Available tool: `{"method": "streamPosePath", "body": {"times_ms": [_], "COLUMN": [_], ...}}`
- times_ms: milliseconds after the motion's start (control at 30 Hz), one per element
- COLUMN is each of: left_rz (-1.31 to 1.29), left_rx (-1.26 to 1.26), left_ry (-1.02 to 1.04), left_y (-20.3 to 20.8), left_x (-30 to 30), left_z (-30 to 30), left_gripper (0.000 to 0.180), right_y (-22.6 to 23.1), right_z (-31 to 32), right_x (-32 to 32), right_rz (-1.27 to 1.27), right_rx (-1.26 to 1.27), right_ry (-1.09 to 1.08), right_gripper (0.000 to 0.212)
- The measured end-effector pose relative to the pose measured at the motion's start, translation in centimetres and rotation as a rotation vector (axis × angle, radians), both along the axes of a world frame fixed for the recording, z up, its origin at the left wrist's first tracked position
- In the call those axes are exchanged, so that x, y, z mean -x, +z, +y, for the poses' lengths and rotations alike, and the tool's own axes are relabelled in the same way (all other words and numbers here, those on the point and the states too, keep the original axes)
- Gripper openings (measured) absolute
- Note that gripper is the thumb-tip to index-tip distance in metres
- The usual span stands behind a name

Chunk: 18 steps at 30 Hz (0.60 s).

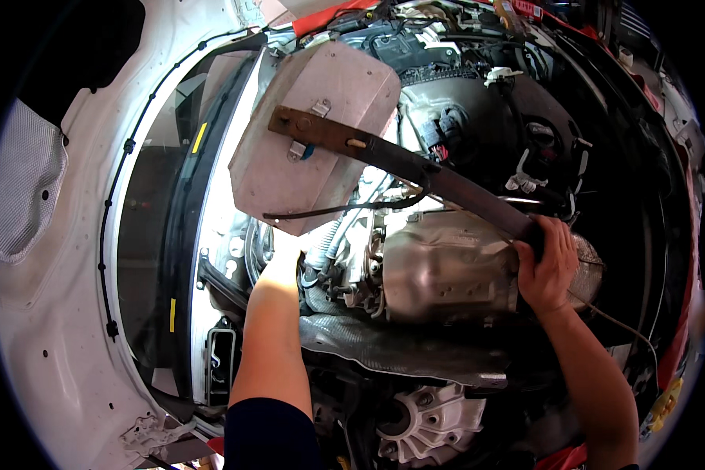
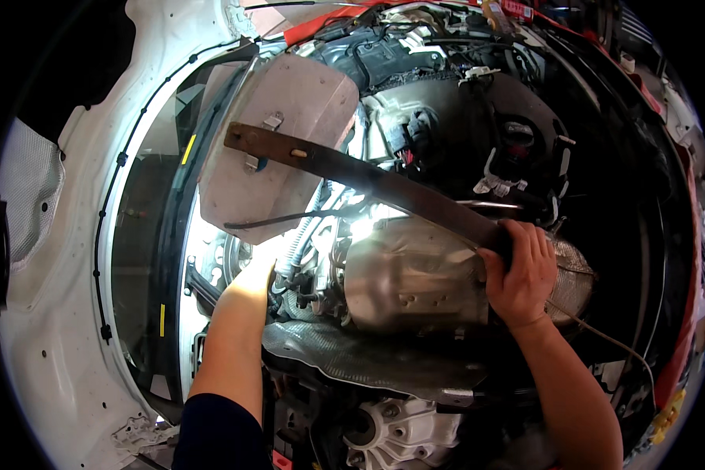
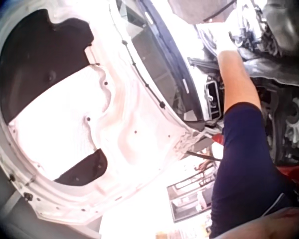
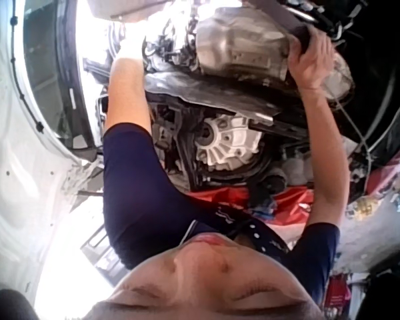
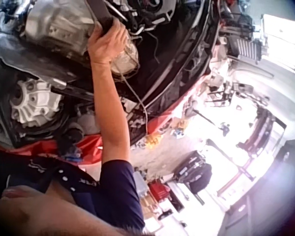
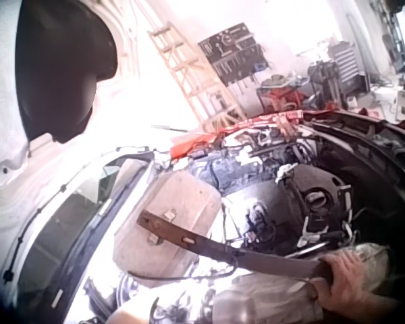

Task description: The person positions and fits a large, silver heat shield into the engine bay of a white car. They repeatedly adjust the flexible material to align it with the contours of the engine components and the underside of the hood, ensuring it covers the exhaust manifold area.

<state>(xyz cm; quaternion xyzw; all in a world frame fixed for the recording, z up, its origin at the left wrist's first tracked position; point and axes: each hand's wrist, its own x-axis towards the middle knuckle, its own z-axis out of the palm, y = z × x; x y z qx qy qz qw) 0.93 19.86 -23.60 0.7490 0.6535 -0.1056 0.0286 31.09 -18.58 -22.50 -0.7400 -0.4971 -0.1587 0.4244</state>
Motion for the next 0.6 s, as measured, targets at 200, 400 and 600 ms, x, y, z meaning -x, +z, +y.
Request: {"method": "streamPosePath", "body": {"times_ms": [200, 400, 600], "left_rz": [-0.088, -0.311, -0.138], "left_rx": [0.027, -0.024, 0.009], "left_ry": [-0.035, -0.177, -0.179], "left_y": [0.4, 2.2, -1.1], "left_x": [2.5, 3.5, 1.5], "left_z": [-2.8, -6.6, -3.4], "left_gripper": [0.028, 0.028, 0.028], "right_y": [-0.1, -0.3, -0.1], "right_z": [-0.1, -0.3, 0.2], "right_x": [0.2, 0.0, 0.2], "right_rz": [-0.033, -0.012, -0.043], "right_rx": [-0.015, 0.008, 0.003], "right_ry": [0.003, 0.009, -0.012], "right_gripper": [0.037, 0.036, 0.036]}}
